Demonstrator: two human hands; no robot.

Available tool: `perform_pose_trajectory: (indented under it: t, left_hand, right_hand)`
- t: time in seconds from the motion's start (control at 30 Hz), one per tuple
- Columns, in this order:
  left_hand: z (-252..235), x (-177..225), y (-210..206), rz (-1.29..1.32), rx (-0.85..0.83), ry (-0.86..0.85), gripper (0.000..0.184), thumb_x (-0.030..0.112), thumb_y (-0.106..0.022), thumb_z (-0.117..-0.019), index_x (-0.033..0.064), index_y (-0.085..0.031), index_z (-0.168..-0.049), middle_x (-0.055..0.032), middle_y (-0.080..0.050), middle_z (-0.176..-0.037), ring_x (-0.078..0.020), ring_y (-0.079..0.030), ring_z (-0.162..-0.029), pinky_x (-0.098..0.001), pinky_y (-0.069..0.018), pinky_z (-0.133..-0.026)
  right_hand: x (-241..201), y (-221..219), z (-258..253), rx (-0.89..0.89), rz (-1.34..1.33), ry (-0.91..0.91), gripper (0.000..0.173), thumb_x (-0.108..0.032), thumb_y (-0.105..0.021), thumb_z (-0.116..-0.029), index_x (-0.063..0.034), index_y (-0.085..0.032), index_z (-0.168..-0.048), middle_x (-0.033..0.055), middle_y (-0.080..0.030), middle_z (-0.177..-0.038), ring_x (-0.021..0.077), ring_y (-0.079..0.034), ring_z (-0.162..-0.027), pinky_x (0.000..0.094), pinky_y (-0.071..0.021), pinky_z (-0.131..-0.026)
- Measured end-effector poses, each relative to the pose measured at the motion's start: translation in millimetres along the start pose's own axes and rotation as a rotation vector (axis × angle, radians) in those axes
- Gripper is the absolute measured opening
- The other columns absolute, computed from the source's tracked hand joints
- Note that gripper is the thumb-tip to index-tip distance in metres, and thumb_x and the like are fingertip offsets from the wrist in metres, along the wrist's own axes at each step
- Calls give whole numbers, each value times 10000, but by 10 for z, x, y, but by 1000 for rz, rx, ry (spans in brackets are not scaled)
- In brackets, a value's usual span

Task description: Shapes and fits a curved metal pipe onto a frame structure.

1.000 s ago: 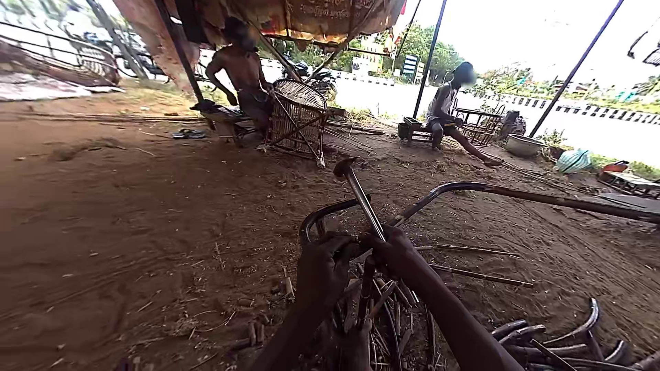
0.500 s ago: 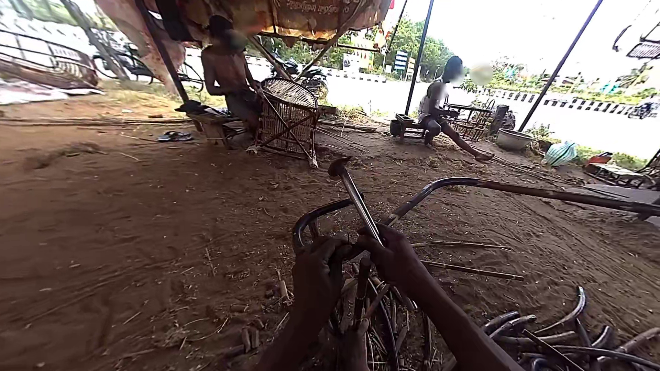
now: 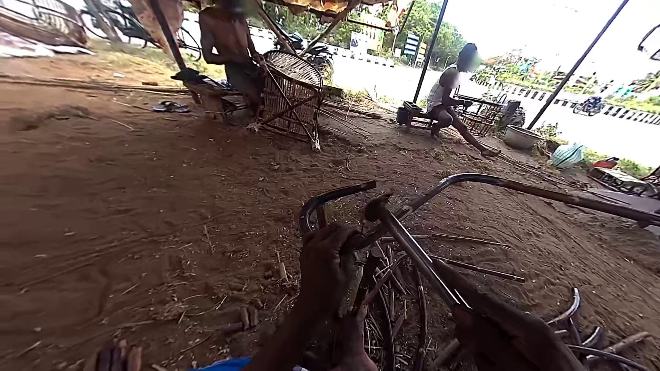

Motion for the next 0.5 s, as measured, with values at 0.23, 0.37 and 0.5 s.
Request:
perform_pose_trajectory:
  t: [0.23,0.37,0.5]
  left_hand:
    - [-20,-26,-12,-18,13,-27,231,311,-582,-1014,184,-773,-1042,76,-708,-1035,-88,-655,-970,-396,-516,-912]
    - [-47,-79,-25,-17,-21,-9,247,351,-574,-1013,189,-761,-1026,86,-695,-984,-89,-651,-937,-407,-522,-889]
    - [-43,-106,19,-2,-54,6,309,420,-531,-1026,212,-760,-1020,98,-698,-964,-88,-655,-923,-438,-516,-899]
  right_hand:
    - [-35,48,-54,-65,43,-21,485,-284,-469,-1102,-251,-430,-1583,49,-626,-781,168,-548,-555,371,-503,-493]
    - [-154,87,-252,4,-211,-71,520,-376,-521,-1071,-222,-425,-1558,22,-523,-693,162,-477,-473,343,-439,-390]
    - [124,-123,-1076,20,-226,-182,359,-468,-649,-985,-223,-647,-1247,52,-508,-615,159,-468,-424,324,-435,-401]
Point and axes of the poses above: each hand's wrist, its own z-axis away from the middle knuckle, its own y-axis out of the back of the hand, x = y × z, the point moved 6 cm from there along -z, towards the middle knuckle
